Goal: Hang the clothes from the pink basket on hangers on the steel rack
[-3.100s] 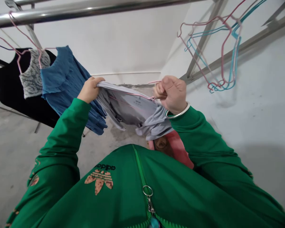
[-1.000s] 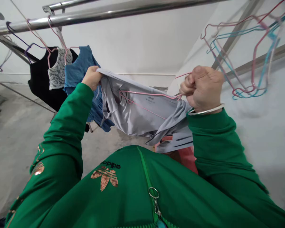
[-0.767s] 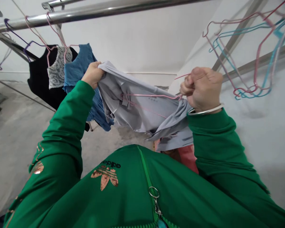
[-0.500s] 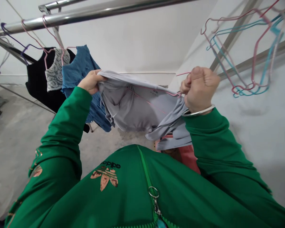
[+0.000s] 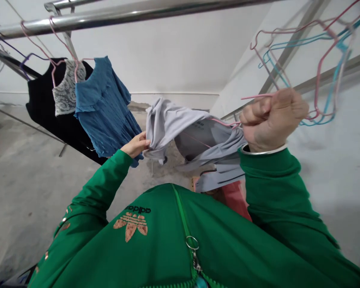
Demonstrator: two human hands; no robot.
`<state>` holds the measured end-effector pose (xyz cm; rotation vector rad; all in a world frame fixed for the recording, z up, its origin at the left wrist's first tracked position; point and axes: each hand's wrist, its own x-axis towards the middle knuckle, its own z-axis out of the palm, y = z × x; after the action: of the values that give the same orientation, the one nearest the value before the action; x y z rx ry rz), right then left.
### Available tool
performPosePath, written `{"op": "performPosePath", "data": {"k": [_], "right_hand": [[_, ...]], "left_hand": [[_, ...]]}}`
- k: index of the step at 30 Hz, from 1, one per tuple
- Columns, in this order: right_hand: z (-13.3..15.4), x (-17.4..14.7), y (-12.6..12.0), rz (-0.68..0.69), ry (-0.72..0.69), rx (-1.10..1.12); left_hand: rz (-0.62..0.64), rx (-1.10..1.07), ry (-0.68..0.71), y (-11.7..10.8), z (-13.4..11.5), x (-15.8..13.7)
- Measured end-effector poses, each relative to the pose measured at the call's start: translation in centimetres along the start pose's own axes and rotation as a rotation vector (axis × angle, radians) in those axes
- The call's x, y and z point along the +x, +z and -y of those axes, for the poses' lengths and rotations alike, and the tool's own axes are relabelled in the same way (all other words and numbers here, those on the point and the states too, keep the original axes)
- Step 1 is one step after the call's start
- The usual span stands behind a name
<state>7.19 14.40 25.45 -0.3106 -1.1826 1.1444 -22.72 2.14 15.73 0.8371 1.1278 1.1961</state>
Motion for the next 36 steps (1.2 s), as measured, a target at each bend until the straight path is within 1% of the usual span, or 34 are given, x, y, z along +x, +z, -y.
{"op": "performPosePath", "data": {"k": [3, 6, 8, 10, 12, 14, 16, 17, 20, 22, 24, 26, 28, 29, 30, 32, 33, 34, 36], "right_hand": [[0.1, -0.9, 0.3, 0.040, 0.018, 0.023], [0.0, -1.7, 0.1, 0.123, 0.054, 0.025], [0.1, -2.4, -0.2, 0.205, 0.109, 0.008], [0.2, -3.3, -0.5, 0.312, 0.178, 0.002], [0.3, -4.1, -0.7, 0.429, 0.241, 0.017], [0.4, -4.8, -0.6, 0.500, 0.265, 0.045], [0.5, -5.2, -0.3, 0.536, 0.260, 0.077], [0.6, -5.3, -0.1, 0.546, 0.247, 0.094], [0.9, -5.2, 0.3, 0.573, 0.209, 0.144], [1.2, -5.2, 0.5, 0.569, 0.207, 0.165], [1.4, -5.2, 0.7, 0.559, 0.222, 0.176], [1.6, -5.2, 0.8, 0.562, 0.233, 0.178], [1.6, -5.3, 0.9, 0.570, 0.222, 0.173], [1.6, -5.3, 1.0, 0.569, 0.215, 0.166], [1.5, -5.3, 1.0, 0.560, 0.208, 0.158], [1.4, -5.3, 1.1, 0.510, 0.215, 0.122], [1.3, -5.2, 1.1, 0.466, 0.220, 0.093], [1.2, -5.2, 1.1, 0.418, 0.219, 0.060], [1.1, -5.1, 0.9, 0.301, 0.192, -0.012]], "left_hand": [[0.009, -0.022, 0.012, 0.7, -0.6, 0.7], [-0.082, 0.001, 0.055, 1.2, -2.5, 1.4], [-0.166, 0.008, 0.146, 1.2, -4.6, 1.6], [-0.197, 0.022, 0.246, 1.2, -7.2, 1.4], [-0.159, 0.070, 0.367, 1.3, -9.8, 1.0], [-0.104, 0.188, 0.502, 1.6, -12.1, 0.9], [-0.088, 0.323, 0.609, 2.1, -13.4, 1.5], [-0.096, 0.369, 0.637, 2.4, -13.7, 2.2], [-0.129, 0.434, 0.623, 3.4, -13.4, 5.0], [-0.189, 0.507, 0.602, 3.9, -12.8, 6.6], [-0.297, 0.646, 0.621, 4.2, -12.5, 7.6], [-0.420, 0.815, 0.672, 4.4, -12.6, 8.0], [-0.495, 0.931, 0.684, 4.7, -12.5, 8.3], [-0.493, 0.954, 0.657, 4.9, -12.3, 8.5], [-0.464, 0.960, 0.611, 5.0, -11.9, 8.8], [-0.355, 0.942, 0.499, 4.9, -10.6, 9.7], [-0.275, 0.910, 0.439, 4.5, -9.7, 10.2], [-0.197, 0.864, 0.376, 3.8, -8.8, 10.5], [-0.078, 0.765, 0.229, 1.5, -7.1, 10.6]]}}
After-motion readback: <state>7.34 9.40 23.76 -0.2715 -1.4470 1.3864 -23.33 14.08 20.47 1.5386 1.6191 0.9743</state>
